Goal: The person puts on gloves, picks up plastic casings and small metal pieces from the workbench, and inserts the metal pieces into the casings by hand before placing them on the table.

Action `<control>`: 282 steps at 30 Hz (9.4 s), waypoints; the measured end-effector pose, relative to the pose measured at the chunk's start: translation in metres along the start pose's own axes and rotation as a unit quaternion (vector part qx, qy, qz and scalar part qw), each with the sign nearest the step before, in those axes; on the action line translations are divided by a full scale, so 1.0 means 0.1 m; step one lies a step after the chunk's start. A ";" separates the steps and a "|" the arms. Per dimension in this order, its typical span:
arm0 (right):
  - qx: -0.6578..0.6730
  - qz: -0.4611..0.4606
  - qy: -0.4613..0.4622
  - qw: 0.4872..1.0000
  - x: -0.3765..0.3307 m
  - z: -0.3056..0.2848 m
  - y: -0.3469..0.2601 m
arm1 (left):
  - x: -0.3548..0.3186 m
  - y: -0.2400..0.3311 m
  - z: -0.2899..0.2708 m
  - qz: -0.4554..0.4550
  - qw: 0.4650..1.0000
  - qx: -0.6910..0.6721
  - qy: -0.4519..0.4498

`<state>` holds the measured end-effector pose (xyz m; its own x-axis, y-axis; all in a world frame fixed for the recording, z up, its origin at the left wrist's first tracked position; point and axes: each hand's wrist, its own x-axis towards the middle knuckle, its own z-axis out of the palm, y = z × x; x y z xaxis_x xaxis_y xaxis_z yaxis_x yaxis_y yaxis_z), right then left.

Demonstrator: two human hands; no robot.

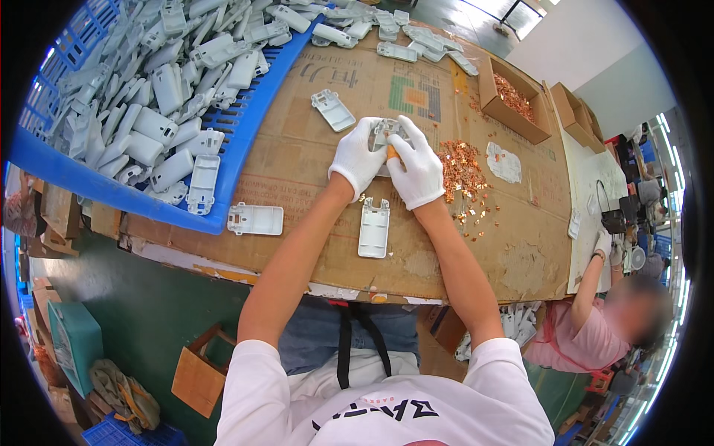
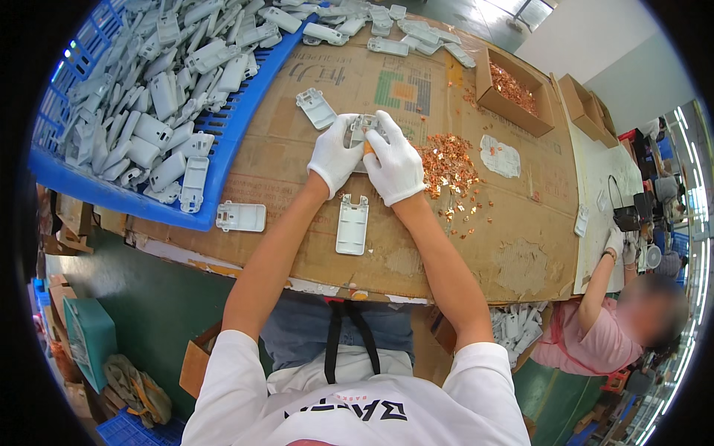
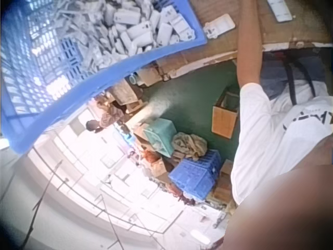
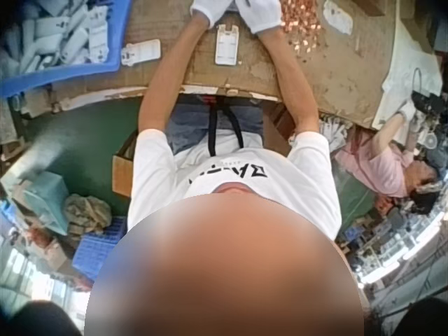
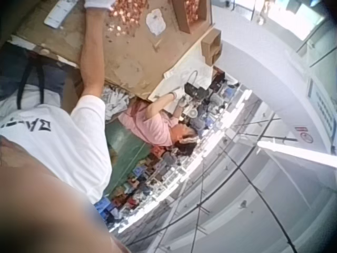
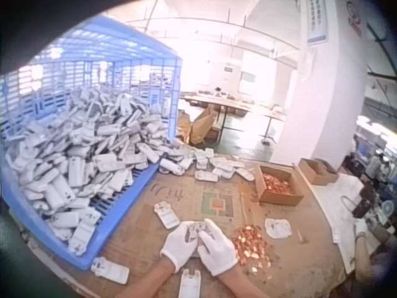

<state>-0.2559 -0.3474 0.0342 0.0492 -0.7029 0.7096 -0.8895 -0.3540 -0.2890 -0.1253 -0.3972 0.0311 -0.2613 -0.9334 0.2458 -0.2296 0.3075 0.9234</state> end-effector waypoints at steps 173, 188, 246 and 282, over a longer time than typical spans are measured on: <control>-0.176 0.242 -0.241 0.924 -0.88 -1.89 0.98 | 0.05 0.02 -0.11 -0.032 0.976 0.185 0.107; -0.192 0.268 -0.377 0.865 -0.66 -1.90 0.86 | 0.06 -0.12 -0.16 0.024 0.988 0.143 0.058; 0.209 0.243 -0.060 0.945 0.20 -0.06 0.03 | -0.05 -0.02 -0.06 0.172 0.982 0.083 -0.006; 0.389 0.346 -0.156 0.839 0.13 -0.05 0.10 | -0.08 0.06 -0.11 0.037 0.992 0.029 -0.114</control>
<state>-0.2663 -0.3568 0.0435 -0.1315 -0.9908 0.0307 -0.1934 -0.0047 -0.9811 -0.1144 -0.3898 0.0380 -0.4825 -0.8444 0.2329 -0.2538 0.3893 0.8855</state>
